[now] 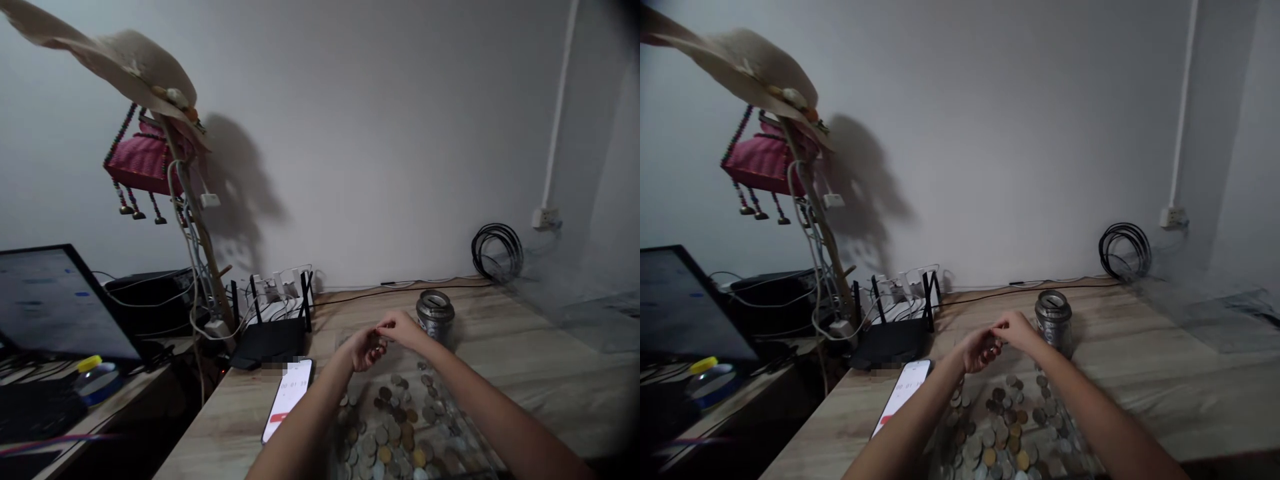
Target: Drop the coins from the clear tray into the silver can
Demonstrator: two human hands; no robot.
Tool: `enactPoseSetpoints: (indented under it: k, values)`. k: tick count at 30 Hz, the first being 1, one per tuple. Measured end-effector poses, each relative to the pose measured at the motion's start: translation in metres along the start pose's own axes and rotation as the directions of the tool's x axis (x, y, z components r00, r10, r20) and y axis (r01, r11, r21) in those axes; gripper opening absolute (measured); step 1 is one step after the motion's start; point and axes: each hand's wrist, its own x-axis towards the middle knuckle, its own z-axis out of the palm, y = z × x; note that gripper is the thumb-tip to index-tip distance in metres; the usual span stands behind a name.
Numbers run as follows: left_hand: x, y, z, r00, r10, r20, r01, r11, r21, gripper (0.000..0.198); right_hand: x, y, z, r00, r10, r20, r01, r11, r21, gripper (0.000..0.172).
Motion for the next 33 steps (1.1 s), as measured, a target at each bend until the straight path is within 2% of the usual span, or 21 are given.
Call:
enactPoseSetpoints:
  k: [3, 6, 9, 10, 12, 14, 15, 16, 18, 21, 26, 28, 30, 32, 33]
  values:
    - [-0.005, 0.003, -0.004, 0.997, 0.015, 0.081, -0.011, 0.999, -0.053, 0.031, 0.002, 0.000, -0.004, 0.991, 0.004, -0.133, -0.006, 1.000, -0.014, 0.019]
    - [-0.007, 0.001, -0.004, 0.994, 0.027, 0.110, -0.018, 0.996, -0.086, 0.030, 0.001, -0.003, -0.005, 0.980, -0.002, -0.197, -0.011, 0.998, -0.064, 0.019]
    - [-0.006, -0.006, -0.005, 0.992, 0.037, 0.124, -0.023, 0.993, -0.118, 0.028, -0.007, -0.012, -0.018, 0.938, -0.084, -0.335, 0.027, 0.985, -0.172, 0.020]
    - [-0.005, -0.008, -0.006, 0.991, 0.051, 0.122, -0.034, 0.990, -0.137, 0.027, -0.012, -0.015, -0.027, 0.901, -0.123, -0.415, 0.030, 0.974, -0.224, 0.022]
    - [-0.003, -0.013, -0.007, 0.991, 0.090, 0.098, -0.071, 0.980, -0.187, 0.026, -0.022, -0.018, -0.050, 0.784, -0.187, -0.592, -0.037, 0.938, -0.345, 0.023]
    - [-0.003, -0.017, -0.007, 0.988, 0.145, 0.059, -0.128, 0.964, -0.232, 0.025, -0.031, -0.015, -0.076, 0.678, -0.191, -0.709, -0.219, 0.869, -0.444, 0.023]
    - [-0.003, -0.017, -0.008, 0.984, 0.175, 0.039, -0.160, 0.955, -0.249, 0.025, -0.035, -0.011, -0.087, 0.656, -0.164, -0.736, -0.320, 0.823, -0.469, 0.023]
    - [-0.003, -0.018, -0.009, 0.979, 0.202, 0.020, -0.189, 0.947, -0.260, 0.024, -0.037, -0.006, -0.096, 0.652, -0.125, -0.748, -0.401, 0.780, -0.480, 0.021]
    - [-0.003, -0.017, -0.010, 0.970, 0.241, -0.009, -0.235, 0.932, -0.275, 0.024, -0.040, 0.006, -0.107, 0.679, -0.032, -0.733, -0.477, 0.741, -0.474, 0.019]
    - [-0.003, -0.016, -0.012, 0.963, 0.263, -0.050, -0.266, 0.919, -0.292, 0.023, -0.039, 0.020, -0.110, 0.711, 0.035, -0.702, -0.476, 0.759, -0.444, 0.017]
    - [-0.002, -0.016, -0.013, 0.958, 0.252, -0.133, -0.283, 0.902, -0.328, 0.022, -0.040, 0.027, -0.111, 0.708, 0.028, -0.706, -0.508, 0.714, -0.482, 0.019]
    - [-0.002, -0.016, -0.013, 0.954, 0.255, -0.157, -0.295, 0.894, -0.338, 0.022, -0.042, 0.023, -0.109, 0.700, -0.032, -0.713, -0.494, 0.699, -0.516, 0.022]
    - [-0.001, -0.016, -0.013, 0.947, 0.272, -0.173, -0.317, 0.882, -0.349, 0.022, -0.043, 0.016, -0.101, 0.667, -0.180, -0.723, -0.426, 0.704, -0.568, 0.026]
    - [-0.001, -0.016, -0.013, 0.941, 0.284, -0.185, -0.334, 0.869, -0.364, 0.021, -0.041, 0.004, -0.081, 0.638, -0.331, -0.695, -0.290, 0.733, -0.615, 0.028]
    - [-0.001, -0.016, -0.012, 0.939, 0.287, -0.190, -0.340, 0.864, -0.373, 0.021, -0.040, -0.003, -0.067, 0.655, -0.377, -0.655, -0.197, 0.751, -0.630, 0.027]
